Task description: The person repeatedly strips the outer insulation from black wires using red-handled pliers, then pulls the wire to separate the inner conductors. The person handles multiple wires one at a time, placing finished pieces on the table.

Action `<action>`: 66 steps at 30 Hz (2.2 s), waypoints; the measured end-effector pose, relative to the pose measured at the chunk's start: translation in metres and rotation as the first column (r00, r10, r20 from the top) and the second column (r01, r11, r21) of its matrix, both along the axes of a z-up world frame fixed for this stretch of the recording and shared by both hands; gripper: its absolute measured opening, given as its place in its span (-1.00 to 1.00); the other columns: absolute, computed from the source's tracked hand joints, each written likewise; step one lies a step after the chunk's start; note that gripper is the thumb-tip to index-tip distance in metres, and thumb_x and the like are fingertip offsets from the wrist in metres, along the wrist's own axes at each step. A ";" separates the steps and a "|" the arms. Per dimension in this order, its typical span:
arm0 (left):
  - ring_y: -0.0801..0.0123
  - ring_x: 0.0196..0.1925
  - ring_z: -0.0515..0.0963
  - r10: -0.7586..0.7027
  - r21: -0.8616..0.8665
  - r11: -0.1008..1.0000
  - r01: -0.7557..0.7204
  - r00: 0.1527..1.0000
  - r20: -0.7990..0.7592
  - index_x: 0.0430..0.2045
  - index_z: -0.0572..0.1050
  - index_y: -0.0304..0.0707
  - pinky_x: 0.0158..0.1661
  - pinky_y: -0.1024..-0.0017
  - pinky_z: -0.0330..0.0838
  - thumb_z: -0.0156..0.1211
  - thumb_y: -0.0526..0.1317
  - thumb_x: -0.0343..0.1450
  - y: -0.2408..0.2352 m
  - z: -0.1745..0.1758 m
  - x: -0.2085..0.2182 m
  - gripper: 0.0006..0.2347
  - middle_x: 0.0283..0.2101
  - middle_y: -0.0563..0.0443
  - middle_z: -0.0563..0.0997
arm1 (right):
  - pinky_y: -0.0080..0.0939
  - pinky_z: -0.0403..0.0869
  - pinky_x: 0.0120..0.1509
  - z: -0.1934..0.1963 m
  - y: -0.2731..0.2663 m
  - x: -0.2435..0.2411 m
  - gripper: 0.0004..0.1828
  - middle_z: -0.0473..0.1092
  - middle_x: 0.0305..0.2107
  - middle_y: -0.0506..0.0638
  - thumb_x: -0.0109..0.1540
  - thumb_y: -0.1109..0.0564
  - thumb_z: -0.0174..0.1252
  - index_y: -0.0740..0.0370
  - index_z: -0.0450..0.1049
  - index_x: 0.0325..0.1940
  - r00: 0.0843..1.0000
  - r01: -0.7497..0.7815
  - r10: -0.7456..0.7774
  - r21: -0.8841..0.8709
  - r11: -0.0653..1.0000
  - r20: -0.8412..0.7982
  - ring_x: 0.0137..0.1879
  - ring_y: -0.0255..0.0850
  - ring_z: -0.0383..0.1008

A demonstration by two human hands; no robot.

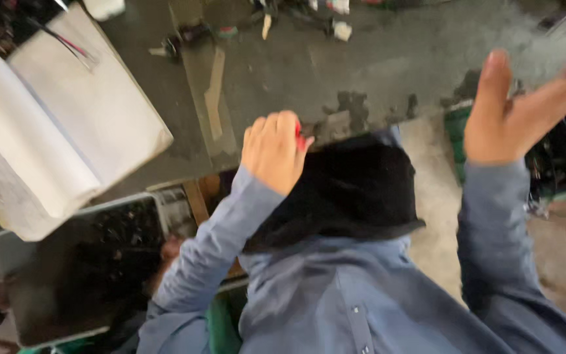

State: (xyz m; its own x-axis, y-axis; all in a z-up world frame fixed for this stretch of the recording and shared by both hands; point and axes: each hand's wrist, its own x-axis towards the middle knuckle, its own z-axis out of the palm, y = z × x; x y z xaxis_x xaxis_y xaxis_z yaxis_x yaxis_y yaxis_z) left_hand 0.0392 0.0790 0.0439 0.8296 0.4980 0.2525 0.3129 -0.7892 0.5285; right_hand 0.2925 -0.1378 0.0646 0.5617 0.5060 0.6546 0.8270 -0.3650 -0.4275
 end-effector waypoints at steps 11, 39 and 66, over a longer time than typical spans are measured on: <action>-0.01 -0.04 0.57 0.061 0.290 0.954 -0.070 0.997 0.042 -0.18 0.57 -0.17 -0.02 -0.02 0.31 0.29 -0.30 0.39 0.165 0.008 0.098 -0.84 -0.17 -0.05 0.61 | -0.16 0.43 0.24 0.010 0.048 -0.119 -0.52 0.31 0.20 0.20 0.24 0.22 0.34 0.29 0.33 0.19 0.756 -0.436 0.427 0.105 0.894 -0.496 0.15 -0.12 0.41; 0.45 -0.51 0.35 0.139 -0.876 0.479 0.053 0.981 0.136 -0.29 0.45 -0.35 -0.41 0.46 0.28 -0.03 -0.15 0.64 -0.087 0.010 -0.025 -0.77 -0.52 0.00 0.41 | -0.18 0.41 0.10 0.022 0.065 -0.096 -0.62 0.39 -0.15 0.15 0.46 -0.09 -0.03 0.32 0.39 -0.08 0.318 -0.523 0.706 0.504 0.687 -0.633 -0.02 -0.07 0.42; 0.47 -0.32 0.38 0.698 -0.900 0.081 0.429 0.620 0.358 -0.17 0.33 -0.33 -0.20 0.39 0.35 -0.03 0.00 0.54 -0.070 0.047 -0.014 -0.70 -0.35 0.03 0.42 | -0.15 0.35 0.12 -0.031 0.053 -0.156 -0.57 0.36 -0.14 0.13 0.21 0.16 0.33 0.26 0.30 0.06 0.561 -0.715 0.558 -0.018 0.699 -0.612 0.00 -0.01 0.37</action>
